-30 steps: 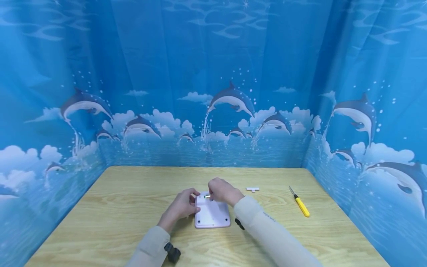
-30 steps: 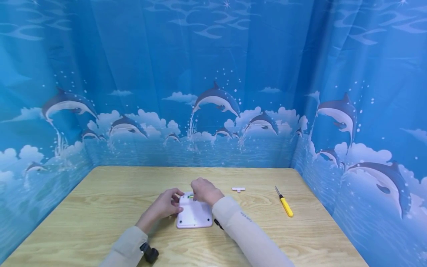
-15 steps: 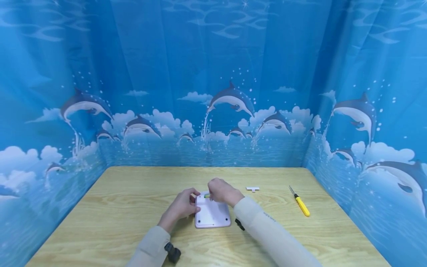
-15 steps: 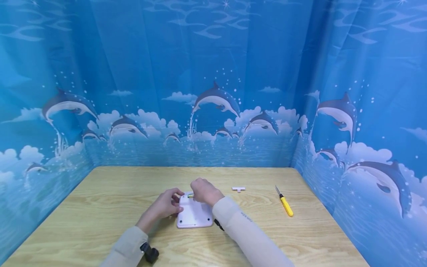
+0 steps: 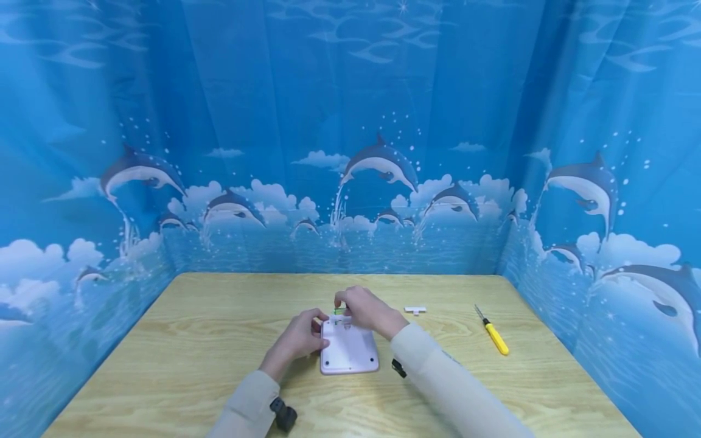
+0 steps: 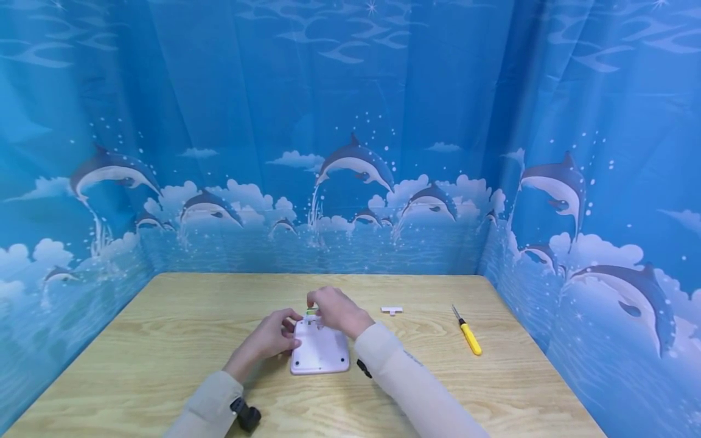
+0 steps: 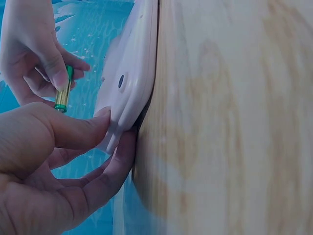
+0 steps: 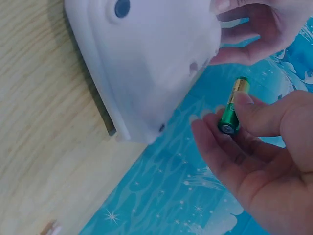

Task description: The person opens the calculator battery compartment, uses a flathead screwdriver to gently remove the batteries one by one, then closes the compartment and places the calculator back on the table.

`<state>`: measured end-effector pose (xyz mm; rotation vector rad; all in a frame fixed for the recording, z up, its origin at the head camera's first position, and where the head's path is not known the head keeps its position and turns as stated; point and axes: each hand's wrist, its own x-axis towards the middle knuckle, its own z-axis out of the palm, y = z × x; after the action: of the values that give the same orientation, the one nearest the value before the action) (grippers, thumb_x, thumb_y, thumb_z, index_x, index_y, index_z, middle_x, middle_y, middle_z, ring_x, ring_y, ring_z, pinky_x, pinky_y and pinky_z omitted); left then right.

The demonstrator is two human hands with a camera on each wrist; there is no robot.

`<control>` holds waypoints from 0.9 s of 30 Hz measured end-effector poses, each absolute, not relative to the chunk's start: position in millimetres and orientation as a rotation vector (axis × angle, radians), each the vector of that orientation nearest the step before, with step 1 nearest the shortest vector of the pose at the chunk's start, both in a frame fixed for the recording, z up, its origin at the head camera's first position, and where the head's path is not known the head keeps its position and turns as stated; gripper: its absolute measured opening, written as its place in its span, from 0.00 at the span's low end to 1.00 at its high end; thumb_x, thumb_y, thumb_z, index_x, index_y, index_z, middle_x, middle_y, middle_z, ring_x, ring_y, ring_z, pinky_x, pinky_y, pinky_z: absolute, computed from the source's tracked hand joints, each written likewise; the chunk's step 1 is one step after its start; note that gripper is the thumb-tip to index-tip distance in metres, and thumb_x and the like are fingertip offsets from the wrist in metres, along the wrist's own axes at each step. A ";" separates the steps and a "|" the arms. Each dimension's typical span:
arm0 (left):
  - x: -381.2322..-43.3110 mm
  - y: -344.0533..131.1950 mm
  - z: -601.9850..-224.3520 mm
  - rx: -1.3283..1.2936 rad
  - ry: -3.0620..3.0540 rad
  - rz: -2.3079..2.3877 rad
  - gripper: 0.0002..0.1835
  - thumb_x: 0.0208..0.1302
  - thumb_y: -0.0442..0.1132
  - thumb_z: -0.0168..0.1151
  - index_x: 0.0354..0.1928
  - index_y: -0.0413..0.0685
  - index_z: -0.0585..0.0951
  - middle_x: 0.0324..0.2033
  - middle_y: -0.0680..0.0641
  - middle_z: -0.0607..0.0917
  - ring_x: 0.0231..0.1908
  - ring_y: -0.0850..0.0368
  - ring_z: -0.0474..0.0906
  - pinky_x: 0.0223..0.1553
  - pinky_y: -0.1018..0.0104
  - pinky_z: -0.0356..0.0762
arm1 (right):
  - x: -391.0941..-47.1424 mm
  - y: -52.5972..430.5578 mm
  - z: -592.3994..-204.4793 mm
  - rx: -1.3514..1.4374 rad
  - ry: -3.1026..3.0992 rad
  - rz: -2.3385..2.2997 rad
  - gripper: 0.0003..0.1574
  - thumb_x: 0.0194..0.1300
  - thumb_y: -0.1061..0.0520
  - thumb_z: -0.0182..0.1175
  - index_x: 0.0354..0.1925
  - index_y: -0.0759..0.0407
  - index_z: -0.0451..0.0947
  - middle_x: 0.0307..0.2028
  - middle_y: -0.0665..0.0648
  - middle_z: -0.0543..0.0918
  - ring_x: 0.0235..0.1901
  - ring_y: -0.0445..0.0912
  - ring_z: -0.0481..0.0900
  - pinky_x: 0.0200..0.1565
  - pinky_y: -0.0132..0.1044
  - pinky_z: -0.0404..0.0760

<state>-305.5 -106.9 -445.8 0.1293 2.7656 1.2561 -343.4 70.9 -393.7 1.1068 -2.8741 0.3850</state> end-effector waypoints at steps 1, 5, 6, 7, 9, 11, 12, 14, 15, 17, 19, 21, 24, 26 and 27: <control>-305.3 -106.9 -445.5 0.131 2.767 1.252 0.24 0.57 0.30 0.75 0.57 0.42 0.80 0.42 0.43 0.85 0.40 0.54 0.82 0.41 0.60 0.85 | -343.1 72.2 -392.8 1.120 -2.878 0.381 0.19 0.63 0.72 0.65 0.52 0.61 0.84 0.47 0.61 0.88 0.46 0.51 0.86 0.50 0.37 0.87; -305.2 -107.4 -445.2 0.142 2.776 1.241 0.24 0.57 0.30 0.75 0.57 0.42 0.80 0.42 0.43 0.85 0.40 0.54 0.82 0.43 0.58 0.85 | -341.5 78.0 -388.4 1.144 -2.915 0.368 0.27 0.60 0.75 0.64 0.55 0.57 0.83 0.47 0.59 0.87 0.43 0.47 0.84 0.46 0.33 0.85; -305.3 -107.5 -445.2 0.143 2.777 1.240 0.24 0.57 0.30 0.75 0.57 0.42 0.80 0.42 0.43 0.85 0.40 0.54 0.82 0.44 0.57 0.85 | -341.2 79.6 -387.5 1.149 -2.920 0.358 0.28 0.60 0.75 0.64 0.55 0.57 0.84 0.45 0.58 0.87 0.41 0.46 0.83 0.44 0.32 0.84; -305.4 -107.5 -445.4 0.140 2.774 1.242 0.24 0.57 0.30 0.75 0.57 0.43 0.80 0.42 0.43 0.85 0.40 0.54 0.82 0.44 0.57 0.85 | -340.9 81.2 -386.5 1.151 -2.927 0.350 0.28 0.60 0.76 0.64 0.55 0.56 0.84 0.43 0.58 0.86 0.39 0.45 0.82 0.43 0.31 0.84; -305.4 -107.8 -445.7 0.142 2.777 1.242 0.24 0.57 0.30 0.75 0.56 0.42 0.80 0.42 0.43 0.85 0.40 0.54 0.82 0.44 0.57 0.85 | -340.1 84.1 -384.9 1.156 -2.939 0.344 0.26 0.61 0.75 0.62 0.53 0.56 0.84 0.40 0.57 0.85 0.37 0.43 0.79 0.41 0.30 0.81; -305.2 -107.8 -446.0 0.140 2.780 1.239 0.24 0.57 0.30 0.75 0.56 0.43 0.80 0.42 0.43 0.85 0.40 0.54 0.82 0.44 0.57 0.85 | -338.6 87.1 -383.2 1.165 -2.947 0.335 0.23 0.64 0.74 0.60 0.52 0.55 0.85 0.39 0.56 0.84 0.36 0.42 0.77 0.40 0.30 0.80; -305.3 -107.8 -446.2 0.135 2.780 1.239 0.24 0.57 0.30 0.75 0.56 0.43 0.80 0.42 0.43 0.85 0.40 0.54 0.82 0.44 0.57 0.85 | -337.6 88.5 -382.0 1.171 -2.952 0.334 0.22 0.65 0.73 0.60 0.52 0.55 0.85 0.39 0.56 0.84 0.35 0.42 0.77 0.40 0.31 0.80; -305.2 -108.1 -446.5 0.137 2.786 1.237 0.24 0.57 0.30 0.75 0.56 0.43 0.80 0.42 0.43 0.85 0.40 0.54 0.82 0.44 0.57 0.85 | -335.3 91.2 -379.7 1.182 -2.968 0.337 0.20 0.66 0.72 0.59 0.50 0.55 0.84 0.39 0.56 0.83 0.35 0.41 0.76 0.40 0.30 0.79; -305.3 -108.1 -446.5 0.137 2.787 1.237 0.24 0.57 0.30 0.75 0.56 0.43 0.80 0.42 0.43 0.85 0.40 0.54 0.82 0.44 0.57 0.85 | -333.7 92.7 -378.5 1.183 -2.978 0.338 0.19 0.67 0.72 0.58 0.50 0.55 0.84 0.40 0.57 0.84 0.35 0.41 0.76 0.40 0.30 0.79; -305.6 -108.0 -446.5 0.136 2.782 1.246 0.24 0.57 0.29 0.75 0.57 0.43 0.80 0.43 0.43 0.85 0.40 0.54 0.82 0.44 0.57 0.85 | -331.1 95.9 -376.1 1.194 -2.989 0.337 0.18 0.66 0.73 0.59 0.48 0.56 0.84 0.40 0.58 0.84 0.34 0.41 0.75 0.39 0.31 0.79; -305.7 -107.9 -446.5 0.142 2.778 1.257 0.25 0.57 0.29 0.75 0.57 0.43 0.80 0.42 0.42 0.85 0.40 0.54 0.82 0.44 0.57 0.85 | -328.9 99.3 -374.8 1.185 -3.009 0.350 0.18 0.65 0.73 0.60 0.47 0.56 0.84 0.39 0.59 0.85 0.33 0.41 0.75 0.38 0.31 0.79; -305.5 -107.8 -446.6 0.145 2.772 1.262 0.25 0.57 0.29 0.75 0.57 0.43 0.80 0.42 0.43 0.85 0.39 0.54 0.82 0.43 0.58 0.85 | -327.4 103.2 -374.6 1.163 -3.035 0.361 0.17 0.65 0.73 0.61 0.46 0.56 0.84 0.39 0.58 0.85 0.32 0.41 0.75 0.37 0.32 0.78; -305.5 -108.1 -447.6 0.147 2.768 1.268 0.25 0.57 0.28 0.75 0.57 0.43 0.80 0.41 0.43 0.85 0.38 0.54 0.81 0.42 0.59 0.84 | -326.4 108.7 -374.3 1.126 -3.073 0.393 0.16 0.66 0.73 0.61 0.46 0.55 0.83 0.37 0.55 0.84 0.33 0.41 0.75 0.38 0.34 0.78; -305.5 -108.2 -447.7 0.151 2.773 1.269 0.25 0.56 0.28 0.75 0.56 0.42 0.80 0.41 0.43 0.85 0.38 0.54 0.81 0.42 0.59 0.84 | -327.2 112.3 -374.1 1.108 -3.080 0.405 0.16 0.67 0.72 0.61 0.45 0.55 0.83 0.37 0.54 0.84 0.34 0.42 0.76 0.39 0.36 0.79; -305.5 -108.1 -447.4 0.149 2.774 1.269 0.25 0.56 0.28 0.75 0.56 0.43 0.80 0.41 0.43 0.85 0.38 0.54 0.81 0.42 0.59 0.84 | -327.4 113.8 -373.7 1.102 -3.078 0.415 0.16 0.67 0.72 0.61 0.45 0.55 0.83 0.38 0.53 0.84 0.36 0.43 0.77 0.40 0.37 0.79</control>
<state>-305.5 -108.1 -447.4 0.1495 2.7736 1.2694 -327.4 113.8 -373.7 1.1024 -3.0784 0.4147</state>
